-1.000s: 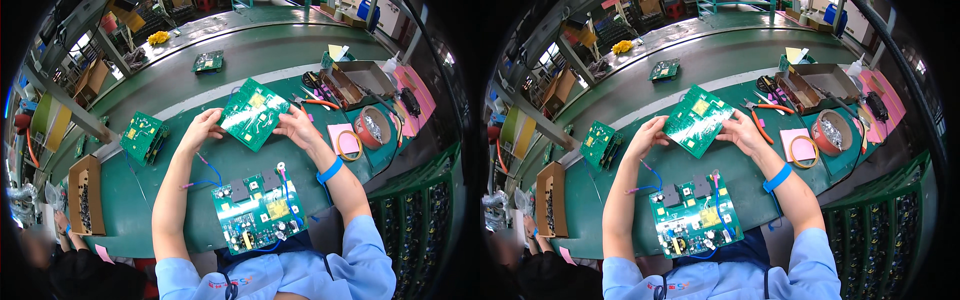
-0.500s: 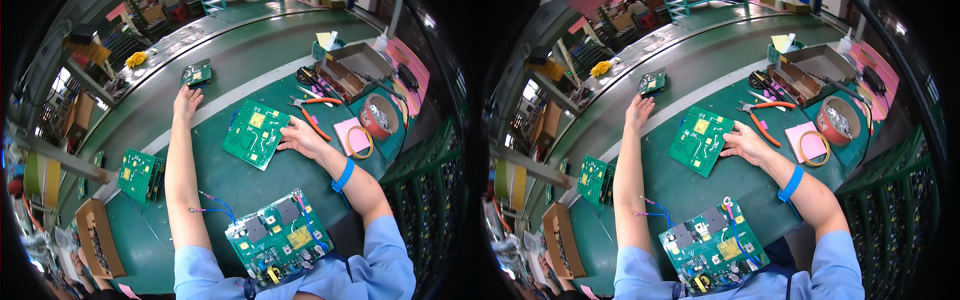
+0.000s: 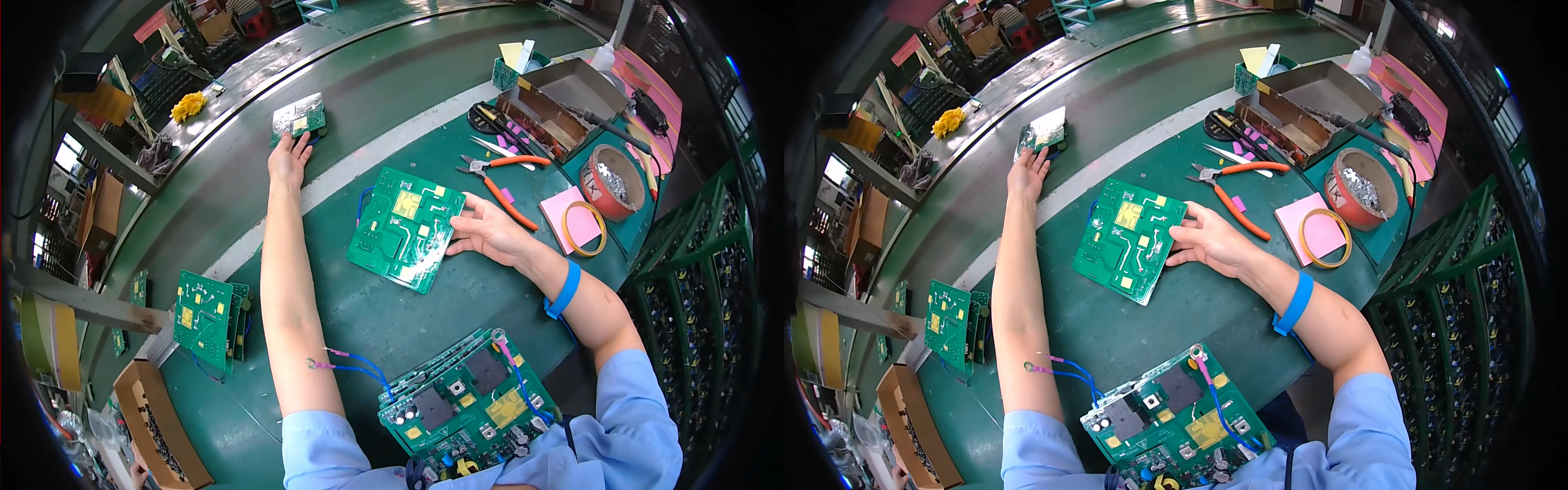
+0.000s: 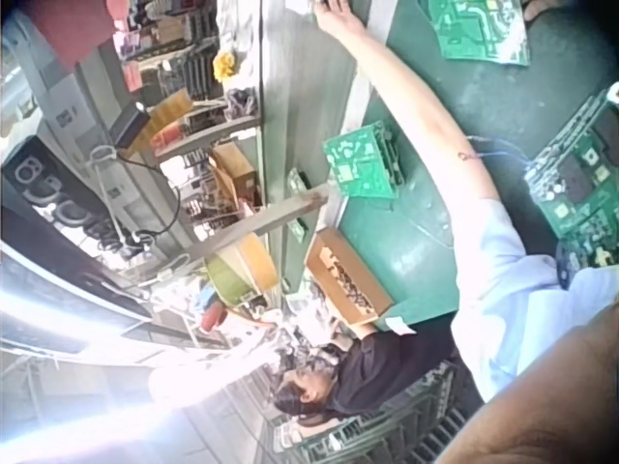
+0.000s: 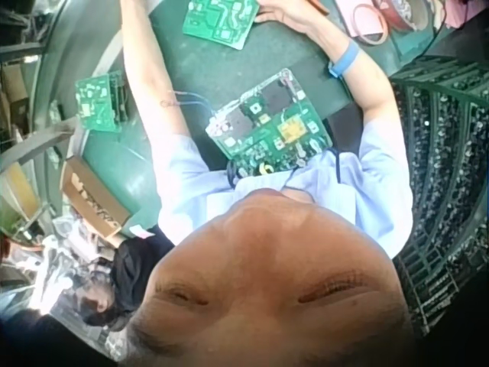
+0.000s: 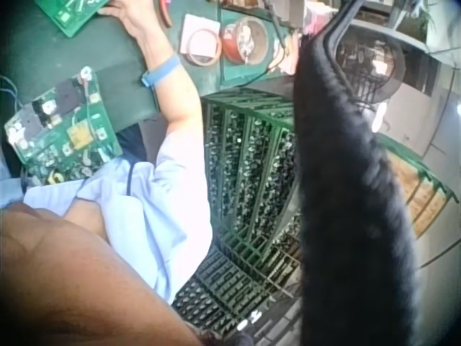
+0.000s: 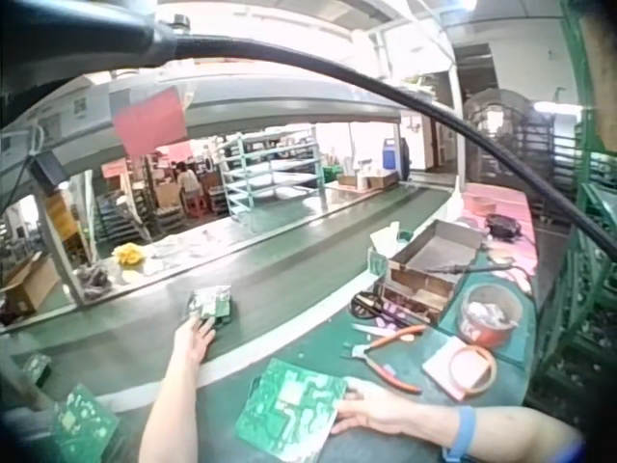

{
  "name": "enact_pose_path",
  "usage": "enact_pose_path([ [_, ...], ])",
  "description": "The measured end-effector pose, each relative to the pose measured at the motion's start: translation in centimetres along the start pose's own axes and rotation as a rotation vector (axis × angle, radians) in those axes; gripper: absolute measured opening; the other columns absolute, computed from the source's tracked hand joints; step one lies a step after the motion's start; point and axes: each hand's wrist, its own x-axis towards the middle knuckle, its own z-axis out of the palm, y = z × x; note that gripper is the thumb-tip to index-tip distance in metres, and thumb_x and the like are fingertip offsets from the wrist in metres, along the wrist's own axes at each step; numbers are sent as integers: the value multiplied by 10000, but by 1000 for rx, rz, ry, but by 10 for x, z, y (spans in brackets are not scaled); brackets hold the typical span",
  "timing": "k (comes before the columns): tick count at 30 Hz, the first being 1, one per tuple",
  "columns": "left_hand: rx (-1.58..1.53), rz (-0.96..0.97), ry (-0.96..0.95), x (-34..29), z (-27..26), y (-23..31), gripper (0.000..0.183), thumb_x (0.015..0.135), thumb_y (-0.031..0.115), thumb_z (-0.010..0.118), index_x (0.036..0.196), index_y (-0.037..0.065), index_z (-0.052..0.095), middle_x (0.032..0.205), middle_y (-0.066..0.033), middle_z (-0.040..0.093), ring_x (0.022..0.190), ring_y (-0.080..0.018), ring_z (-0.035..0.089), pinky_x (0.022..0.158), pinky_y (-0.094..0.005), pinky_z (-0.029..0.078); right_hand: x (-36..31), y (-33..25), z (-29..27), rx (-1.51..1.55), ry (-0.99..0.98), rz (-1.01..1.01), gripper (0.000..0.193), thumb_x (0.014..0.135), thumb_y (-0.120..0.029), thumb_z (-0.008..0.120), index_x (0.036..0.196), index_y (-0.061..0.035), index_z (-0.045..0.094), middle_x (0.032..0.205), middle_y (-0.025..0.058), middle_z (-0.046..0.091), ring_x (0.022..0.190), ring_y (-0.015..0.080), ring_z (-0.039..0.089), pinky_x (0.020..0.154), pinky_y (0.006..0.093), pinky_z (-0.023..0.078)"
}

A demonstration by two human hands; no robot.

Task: The person uses a soldering iron to attach wires to green circuit boards on a workbench. They then use pliers to trim excess wire and inspect the boards, stacking them as they finish. The person handles multiple boards sequentially, performing soldering and trimming operations on each.

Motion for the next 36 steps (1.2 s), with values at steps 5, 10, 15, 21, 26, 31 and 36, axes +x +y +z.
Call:
enact_pose_path([
  [5,267,143,408,-25,16,8,248,737,108,597,937,-24,532,764,-66,581,663,-169,592,466,-220,411,0,0,1,1,9,-1,296,825,-77,452,1093,-32,335,999,127,496,861,210,550,699,319,489],
  [10,468,187,443,-24,-6,20,281,719,34,549,996,4,512,820,-68,567,670,-155,558,554,-239,439,1,0,1,17,-8,-11,293,826,-81,451,1091,-30,337,1007,128,491,870,212,547,706,326,484],
  [15,235,16,351,-21,-6,18,268,753,14,501,1021,20,490,873,-72,550,769,-180,560,665,-322,468,1,-1,2,15,-8,-10,282,830,-91,448,1084,-32,339,1009,127,487,873,216,546,706,327,481],
  [21,184,13,345,-20,7,4,307,751,-67,426,1050,-8,467,782,-114,521,616,-174,523,512,-271,477,0,0,0,8,-4,-16,268,841,-109,439,1078,-35,339,1003,125,487,870,216,546,704,329,481],
  [26,90,-163,161,-26,-1,9,358,752,-70,408,1096,7,470,775,-106,517,577,-160,506,455,-227,447,0,2,0,12,-4,-32,271,842,-107,432,1088,-37,342,1008,123,488,860,211,549,697,325,482],
  [31,82,-166,150,-59,-3,22,372,739,-65,419,1101,5,466,771,-93,523,587,-149,515,456,-209,438,0,1,-2,10,-2,-84,257,833,-114,447,1073,-44,388,952,104,531,811,195,567,663,309,483],
  [36,165,-89,148,-136,-13,39,396,747,-32,446,1140,-1,422,816,-60,529,611,-116,514,482,-184,406,-4,-5,0,112,-49,-122,229,834,-137,451,1045,-58,413,934,92,552,777,189,579,629,295,488],
])
